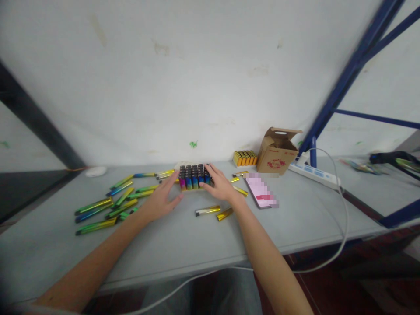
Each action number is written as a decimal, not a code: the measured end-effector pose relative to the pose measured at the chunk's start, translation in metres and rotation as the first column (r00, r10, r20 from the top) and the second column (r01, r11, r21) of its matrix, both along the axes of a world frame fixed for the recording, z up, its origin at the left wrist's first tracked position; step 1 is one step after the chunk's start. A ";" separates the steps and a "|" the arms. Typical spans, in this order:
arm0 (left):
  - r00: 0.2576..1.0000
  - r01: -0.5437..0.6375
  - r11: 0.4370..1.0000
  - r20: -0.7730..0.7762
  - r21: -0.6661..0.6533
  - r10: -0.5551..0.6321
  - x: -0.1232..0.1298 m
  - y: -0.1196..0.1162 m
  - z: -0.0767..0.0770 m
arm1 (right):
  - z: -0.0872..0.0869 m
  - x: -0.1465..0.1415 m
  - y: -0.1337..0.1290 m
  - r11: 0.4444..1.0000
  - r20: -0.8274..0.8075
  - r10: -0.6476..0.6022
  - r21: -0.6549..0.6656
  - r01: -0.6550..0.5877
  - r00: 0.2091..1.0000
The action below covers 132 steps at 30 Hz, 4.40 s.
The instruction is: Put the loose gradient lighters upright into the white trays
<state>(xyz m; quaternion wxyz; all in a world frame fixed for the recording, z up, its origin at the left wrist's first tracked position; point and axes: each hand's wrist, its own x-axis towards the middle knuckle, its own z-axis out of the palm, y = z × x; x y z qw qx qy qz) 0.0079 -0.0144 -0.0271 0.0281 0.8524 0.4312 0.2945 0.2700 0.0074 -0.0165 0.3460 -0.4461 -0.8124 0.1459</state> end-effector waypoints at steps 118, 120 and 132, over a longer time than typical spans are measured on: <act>0.998 0.051 0.998 0.023 0.031 -0.051 0.003 0.001 -0.003 | -0.009 0.011 0.091 0.901 0.261 -0.302 -0.237 0.364 0.917; 0.997 0.079 0.997 0.013 0.006 -0.079 0.008 -0.001 -0.005 | -0.009 0.012 0.097 0.906 0.244 -0.296 -0.234 0.352 0.924; 0.996 0.087 0.991 0.022 -0.097 -0.086 0.016 -0.005 -0.007 | -0.022 0.007 0.093 0.871 0.217 -0.412 -0.193 0.453 0.885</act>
